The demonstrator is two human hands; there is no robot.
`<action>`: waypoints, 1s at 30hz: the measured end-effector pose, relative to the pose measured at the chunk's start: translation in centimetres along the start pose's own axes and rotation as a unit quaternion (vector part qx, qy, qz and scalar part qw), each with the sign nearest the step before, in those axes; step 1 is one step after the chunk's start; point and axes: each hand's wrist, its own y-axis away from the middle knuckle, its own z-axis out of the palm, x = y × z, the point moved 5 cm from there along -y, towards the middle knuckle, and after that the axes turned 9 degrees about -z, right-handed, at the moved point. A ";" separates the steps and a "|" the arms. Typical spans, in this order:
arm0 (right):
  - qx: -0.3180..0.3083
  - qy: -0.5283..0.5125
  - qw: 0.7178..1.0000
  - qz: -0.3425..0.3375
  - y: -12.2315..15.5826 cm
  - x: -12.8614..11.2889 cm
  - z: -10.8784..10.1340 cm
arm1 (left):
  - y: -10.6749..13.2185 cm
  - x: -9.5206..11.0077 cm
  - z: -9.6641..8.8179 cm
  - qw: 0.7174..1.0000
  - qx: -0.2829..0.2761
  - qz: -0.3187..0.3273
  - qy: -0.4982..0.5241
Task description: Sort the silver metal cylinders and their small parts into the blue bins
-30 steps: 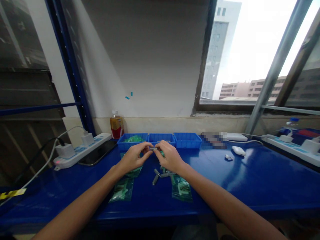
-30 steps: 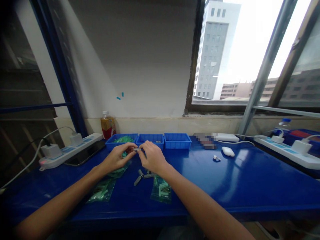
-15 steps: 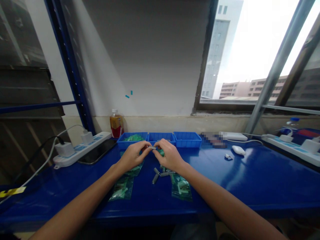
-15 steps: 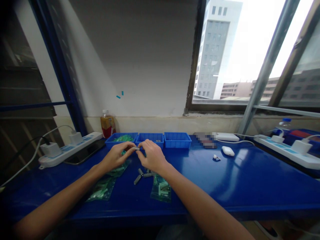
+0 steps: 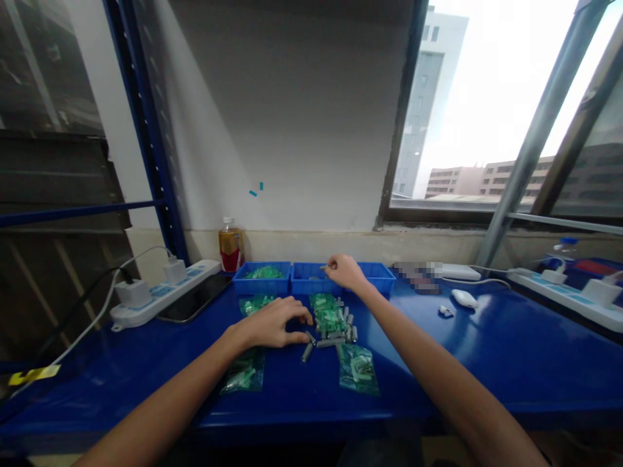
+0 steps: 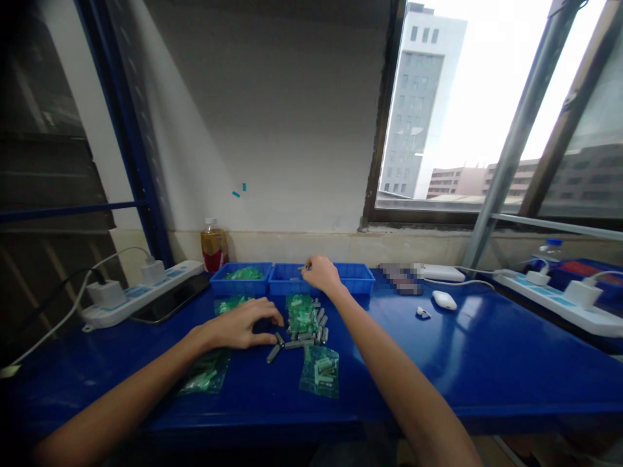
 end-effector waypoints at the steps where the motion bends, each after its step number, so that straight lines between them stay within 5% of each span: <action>1: -0.037 0.004 0.999 0.016 -0.7 0.2 0.5 | 0.0 0.1 0.1 1.000 -0.011 0.006 -0.003; 9: -0.204 0.016 0.978 0.038 -4.8 -1.4 5.2 | 0.1 0.2 0.0 0.999 -0.041 0.001 -0.030; 17: -0.243 0.052 0.967 0.053 -5.5 -1.2 6.4 | 0.1 -0.2 -0.1 0.998 -0.038 -0.006 -0.039; 25: -0.198 0.059 0.977 0.061 -4.6 -1.9 4.9 | -0.1 -0.8 -0.3 0.999 0.011 -0.023 -0.040; 28: -0.122 0.047 0.991 0.037 -2.0 -3.0 3.3 | -0.2 -1.7 -0.8 0.995 0.066 -0.055 -0.042; 30: -0.029 0.003 0.998 -0.051 0.5 -4.3 2.2 | -0.3 -2.3 -1.2 0.991 0.104 -0.076 -0.038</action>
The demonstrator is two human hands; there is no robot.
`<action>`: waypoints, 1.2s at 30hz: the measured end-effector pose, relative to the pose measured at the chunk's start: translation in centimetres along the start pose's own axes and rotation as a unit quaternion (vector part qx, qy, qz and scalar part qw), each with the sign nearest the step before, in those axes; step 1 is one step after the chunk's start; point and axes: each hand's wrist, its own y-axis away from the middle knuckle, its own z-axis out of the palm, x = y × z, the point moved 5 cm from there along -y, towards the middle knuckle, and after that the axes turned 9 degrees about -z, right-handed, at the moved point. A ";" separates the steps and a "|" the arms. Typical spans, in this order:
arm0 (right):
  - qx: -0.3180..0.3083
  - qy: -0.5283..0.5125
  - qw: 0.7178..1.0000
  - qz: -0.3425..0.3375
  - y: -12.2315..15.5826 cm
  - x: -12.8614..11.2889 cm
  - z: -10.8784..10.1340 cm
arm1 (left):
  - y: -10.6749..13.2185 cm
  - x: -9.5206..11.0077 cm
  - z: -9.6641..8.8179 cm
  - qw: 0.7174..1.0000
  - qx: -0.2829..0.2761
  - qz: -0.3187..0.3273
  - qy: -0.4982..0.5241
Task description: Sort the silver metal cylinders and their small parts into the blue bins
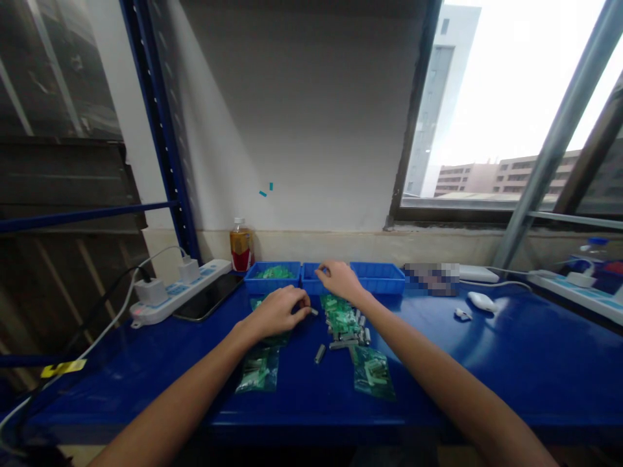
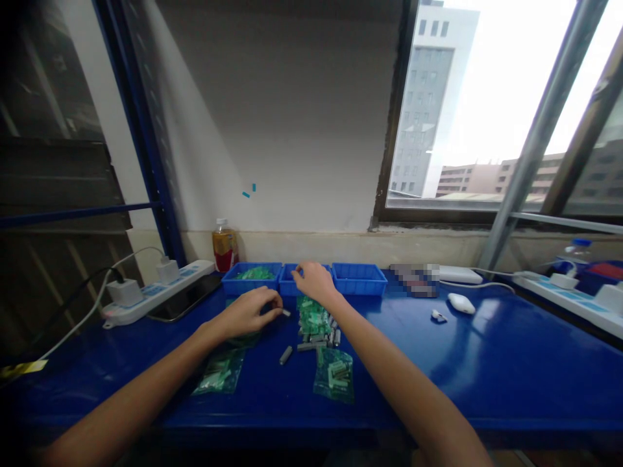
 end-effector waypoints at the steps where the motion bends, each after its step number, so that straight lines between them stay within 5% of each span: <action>1: 0.030 -0.019 0.998 -0.050 1.4 -0.8 -0.2 | -0.1 -0.2 -0.2 1.000 0.018 -0.010 0.003; 6: 0.075 -0.032 0.982 -0.170 5.9 -3.0 0.0 | -0.3 -0.5 -0.7 0.995 0.084 -0.038 0.026; 36: 0.119 -0.053 0.973 -0.193 5.8 -3.4 -0.6 | -0.4 -0.2 -0.6 0.993 0.098 -0.025 0.065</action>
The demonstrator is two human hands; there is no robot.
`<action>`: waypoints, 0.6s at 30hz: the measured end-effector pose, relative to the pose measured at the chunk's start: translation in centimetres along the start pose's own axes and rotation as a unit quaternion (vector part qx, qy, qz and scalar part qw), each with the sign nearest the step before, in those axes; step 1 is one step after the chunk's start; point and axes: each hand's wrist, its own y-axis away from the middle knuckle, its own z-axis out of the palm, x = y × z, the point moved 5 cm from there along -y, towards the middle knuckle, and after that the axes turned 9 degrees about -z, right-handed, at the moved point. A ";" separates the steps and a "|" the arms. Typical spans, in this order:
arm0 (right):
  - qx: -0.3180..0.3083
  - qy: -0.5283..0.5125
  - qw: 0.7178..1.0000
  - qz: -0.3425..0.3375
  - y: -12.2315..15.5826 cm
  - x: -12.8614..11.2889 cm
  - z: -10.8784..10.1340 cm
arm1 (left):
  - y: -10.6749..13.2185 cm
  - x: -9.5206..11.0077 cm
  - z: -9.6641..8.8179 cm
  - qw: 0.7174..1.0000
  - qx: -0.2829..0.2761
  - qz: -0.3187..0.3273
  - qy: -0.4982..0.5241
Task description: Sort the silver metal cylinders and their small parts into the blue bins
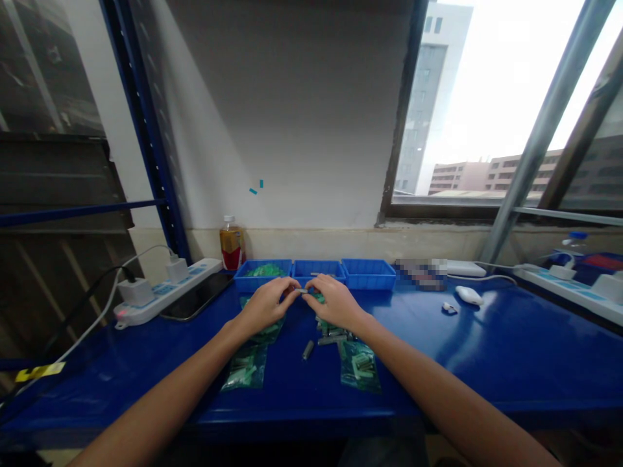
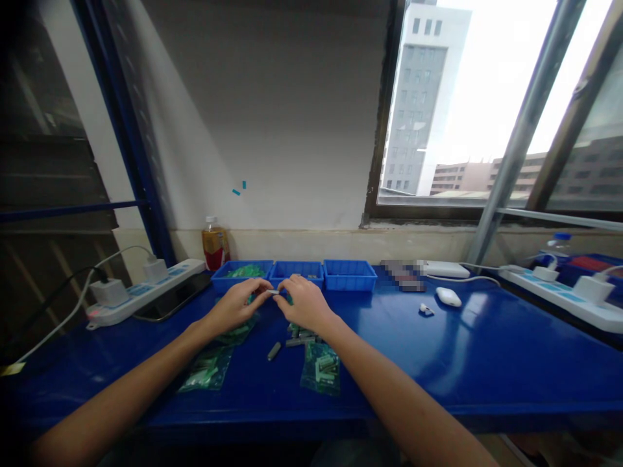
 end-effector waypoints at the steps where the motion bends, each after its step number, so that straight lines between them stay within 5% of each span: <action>1: 0.001 -0.005 1.000 0.000 0.0 0.0 0.0 | 0.0 0.1 0.0 1.000 -0.001 0.001 0.000; 18: 0.016 -0.014 1.000 -0.017 -0.2 -0.3 -0.2 | 0.1 -0.3 0.1 1.000 0.009 0.020 0.020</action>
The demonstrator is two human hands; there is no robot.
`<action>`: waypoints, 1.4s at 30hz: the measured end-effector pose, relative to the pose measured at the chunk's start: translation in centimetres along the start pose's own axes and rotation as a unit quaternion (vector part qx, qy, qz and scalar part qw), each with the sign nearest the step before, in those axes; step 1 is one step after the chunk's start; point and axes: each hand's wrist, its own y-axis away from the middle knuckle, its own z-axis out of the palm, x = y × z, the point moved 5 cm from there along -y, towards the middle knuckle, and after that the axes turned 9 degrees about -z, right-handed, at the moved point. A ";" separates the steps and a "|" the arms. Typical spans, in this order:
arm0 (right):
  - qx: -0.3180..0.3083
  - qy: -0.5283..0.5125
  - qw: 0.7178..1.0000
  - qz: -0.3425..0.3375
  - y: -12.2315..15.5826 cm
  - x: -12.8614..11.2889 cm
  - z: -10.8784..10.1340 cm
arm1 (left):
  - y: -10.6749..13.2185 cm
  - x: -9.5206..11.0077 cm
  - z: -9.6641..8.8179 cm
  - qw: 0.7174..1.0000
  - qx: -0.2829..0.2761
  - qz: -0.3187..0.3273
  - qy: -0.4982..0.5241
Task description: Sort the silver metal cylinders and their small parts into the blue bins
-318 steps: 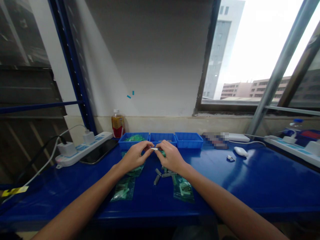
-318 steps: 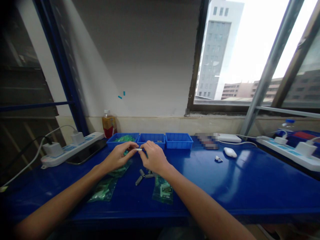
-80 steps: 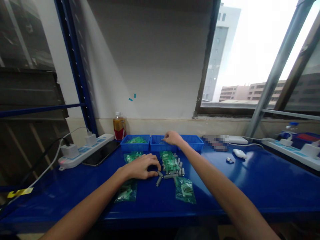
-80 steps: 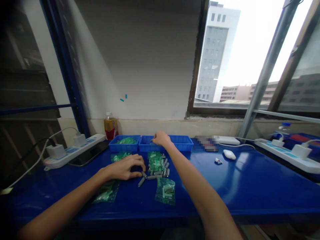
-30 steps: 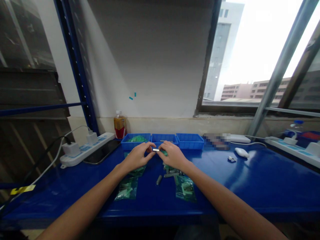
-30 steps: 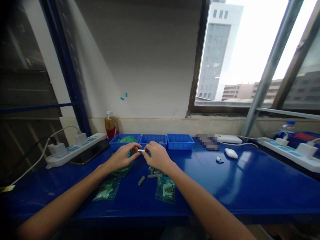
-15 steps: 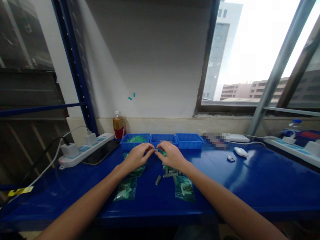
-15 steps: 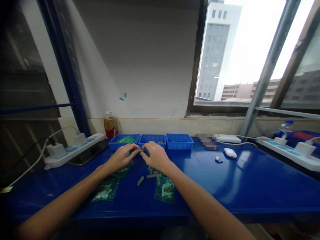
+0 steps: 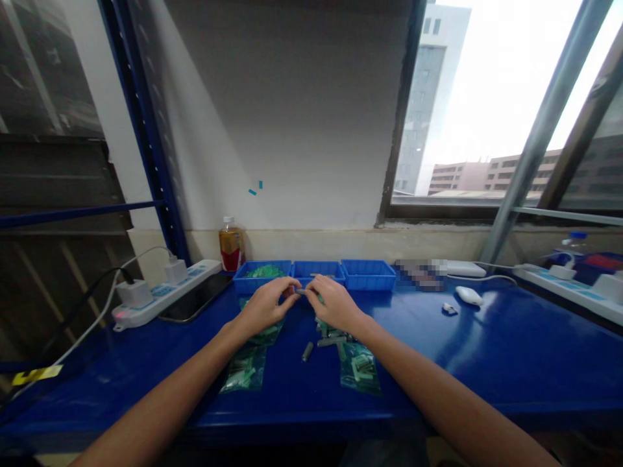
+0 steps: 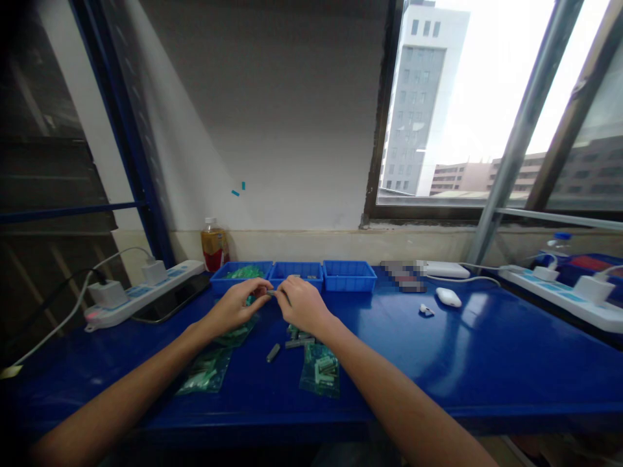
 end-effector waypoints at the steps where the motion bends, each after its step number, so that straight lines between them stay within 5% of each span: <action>1: 0.000 -0.001 1.000 -0.001 0.0 0.0 0.0 | 0.0 0.1 -0.1 1.000 0.002 -0.001 -0.005; 42: 0.014 0.001 1.000 -0.005 -0.1 -0.4 -0.4 | 0.1 0.3 -0.1 0.999 0.000 0.013 0.031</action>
